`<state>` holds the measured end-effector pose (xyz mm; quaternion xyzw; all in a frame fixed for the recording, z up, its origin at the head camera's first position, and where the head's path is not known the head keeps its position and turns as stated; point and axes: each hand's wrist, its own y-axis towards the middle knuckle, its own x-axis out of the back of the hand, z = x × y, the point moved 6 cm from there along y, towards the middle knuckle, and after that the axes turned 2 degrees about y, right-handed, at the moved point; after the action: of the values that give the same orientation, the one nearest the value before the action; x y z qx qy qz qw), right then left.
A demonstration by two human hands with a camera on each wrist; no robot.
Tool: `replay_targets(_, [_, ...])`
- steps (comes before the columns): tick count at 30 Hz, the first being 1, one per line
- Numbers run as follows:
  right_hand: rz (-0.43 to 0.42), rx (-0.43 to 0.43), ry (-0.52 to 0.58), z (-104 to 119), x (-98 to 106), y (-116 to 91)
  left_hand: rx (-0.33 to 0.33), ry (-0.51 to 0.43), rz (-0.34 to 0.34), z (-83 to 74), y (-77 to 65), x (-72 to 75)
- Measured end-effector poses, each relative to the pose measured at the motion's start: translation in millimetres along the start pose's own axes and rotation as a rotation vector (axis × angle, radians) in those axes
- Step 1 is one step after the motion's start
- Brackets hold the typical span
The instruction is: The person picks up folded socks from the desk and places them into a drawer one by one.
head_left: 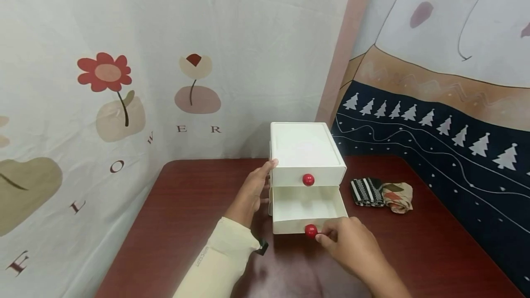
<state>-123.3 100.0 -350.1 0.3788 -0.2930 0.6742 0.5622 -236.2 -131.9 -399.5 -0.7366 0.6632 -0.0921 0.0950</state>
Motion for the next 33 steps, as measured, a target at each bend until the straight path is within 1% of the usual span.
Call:
replay_targets(2, [-0.003,0.018,0.053,-3,7,1,-0.001,-0.004,0.002,-0.3,0.6,-0.1])
replay_targets(4, [-0.024,0.043,0.105,-7,15,2,0.000,-0.007,0.003,0.0,1.3,-0.4])
replay_targets(7, [-0.103,0.051,0.161,-16,30,4,-0.004,-0.007,0.006,0.7,2.5,-1.1])
replay_targets(9, [-0.179,0.036,0.172,-24,40,6,-0.007,-0.003,0.008,0.6,3.0,-1.1])
replay_targets(11, [-0.247,0.001,0.173,-34,49,9,-0.010,0.001,0.011,0.4,3.9,-1.4])
replay_targets(12, [-0.274,-0.014,0.170,-39,53,11,-0.011,0.005,0.013,0.3,4.4,-1.7])
replay_targets(14, [-0.297,-0.052,0.178,-51,56,16,-0.011,0.007,0.015,0.5,5.0,-1.9])
replay_targets(18, [-0.286,-0.112,0.236,-71,55,28,0.006,0.008,0.013,1.4,4.9,-2.0])
replay_targets(21, [-0.292,-0.140,0.278,-84,52,39,0.012,0.010,0.013,1.1,5.0,-1.5])
replay_targets(25, [-0.292,-0.163,0.265,-100,50,52,0.006,0.009,0.016,0.6,5.6,-2.0])
replay_targets(28, [-0.250,-0.175,0.220,-116,51,66,0.010,0.009,0.009,1.2,4.8,-1.7])
replay_targets(33, [-0.154,-0.195,0.188,-147,54,91,0.012,0.010,0.005,1.9,5.3,-1.5])
